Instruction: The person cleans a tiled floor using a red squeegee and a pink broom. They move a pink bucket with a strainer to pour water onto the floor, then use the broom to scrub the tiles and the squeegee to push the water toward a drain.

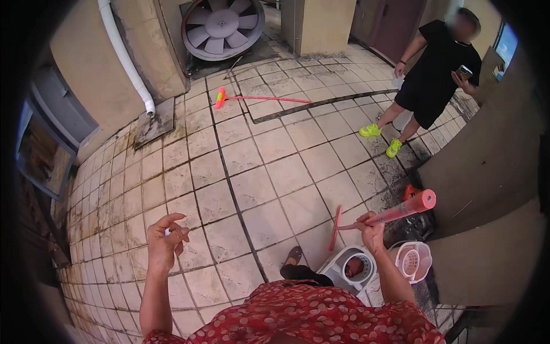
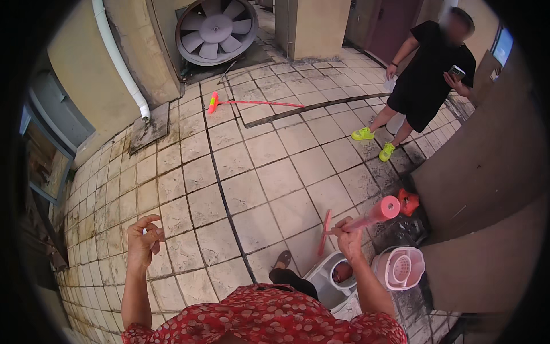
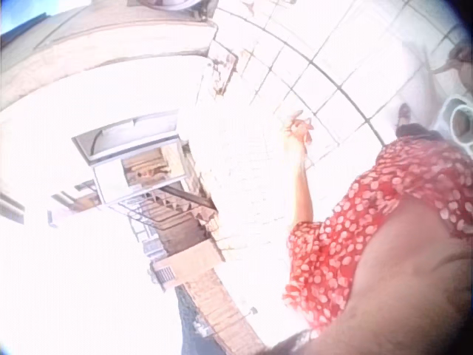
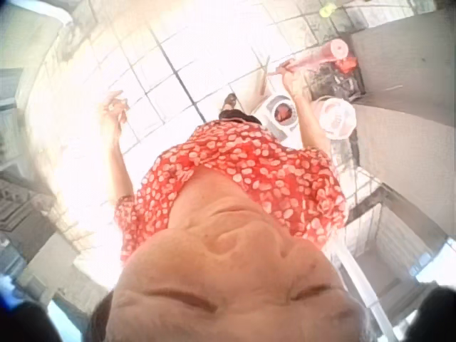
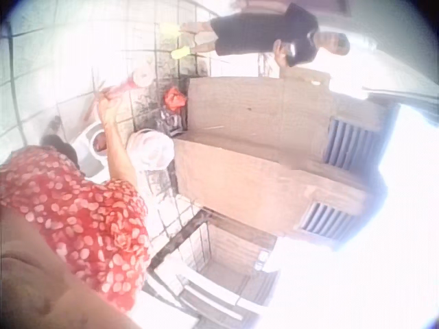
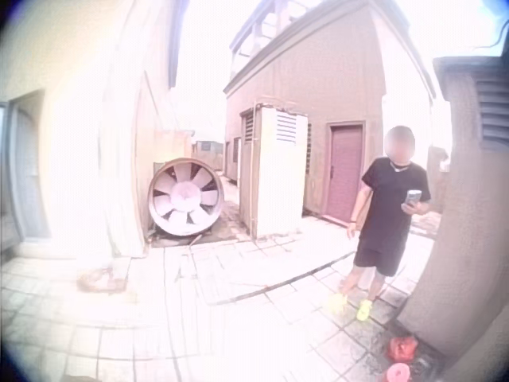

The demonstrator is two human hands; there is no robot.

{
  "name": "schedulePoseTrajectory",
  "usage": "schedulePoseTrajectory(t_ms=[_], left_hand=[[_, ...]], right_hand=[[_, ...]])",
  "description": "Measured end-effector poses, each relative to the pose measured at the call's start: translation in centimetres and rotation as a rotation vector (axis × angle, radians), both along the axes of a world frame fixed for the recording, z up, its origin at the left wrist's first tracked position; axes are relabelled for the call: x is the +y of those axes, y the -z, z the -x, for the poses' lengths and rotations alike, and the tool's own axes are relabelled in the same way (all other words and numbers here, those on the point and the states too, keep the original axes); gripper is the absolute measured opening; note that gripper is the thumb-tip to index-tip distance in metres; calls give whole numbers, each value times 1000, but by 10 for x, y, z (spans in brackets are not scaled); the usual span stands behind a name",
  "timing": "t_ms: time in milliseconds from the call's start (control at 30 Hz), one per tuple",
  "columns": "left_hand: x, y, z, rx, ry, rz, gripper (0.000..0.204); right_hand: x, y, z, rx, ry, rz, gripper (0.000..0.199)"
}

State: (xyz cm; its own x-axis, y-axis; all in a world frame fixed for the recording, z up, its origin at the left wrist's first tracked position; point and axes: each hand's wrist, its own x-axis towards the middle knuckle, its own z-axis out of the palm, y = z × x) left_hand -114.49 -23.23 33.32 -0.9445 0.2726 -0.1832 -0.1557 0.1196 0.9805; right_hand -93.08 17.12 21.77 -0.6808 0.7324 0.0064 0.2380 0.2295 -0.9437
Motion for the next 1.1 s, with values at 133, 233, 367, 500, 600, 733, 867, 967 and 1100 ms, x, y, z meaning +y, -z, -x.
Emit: schedulePoseTrajectory(t_ms=[133,233,367,500,600,733,867,967,1100], left_hand=[[57,38,22,-255,70,2,11],[106,68,48,-351,172,-79,8],[202,78,94,-522,325,-161,11],[300,85,135,-581,514,-104,15],[386,88,162,-612,659,-40,23],[538,105,163,-656,973,82,22],[690,115,117,-669,1290,181,21],[785,117,58,-646,1504,277,21],[874,142,-14,-700,1629,362,21]], right_hand=[[64,18,8,8,147,1,13],[109,26,-15,4,278,-67,11],[166,32,-44,33,511,-40,11],[208,29,-80,40,722,55,10],[235,19,-100,-8,854,109,8],[257,22,-138,2,990,89,8],[274,9,-147,180,1121,184,10],[283,14,-176,97,1186,113,14],[307,19,-202,83,1222,157,14]])
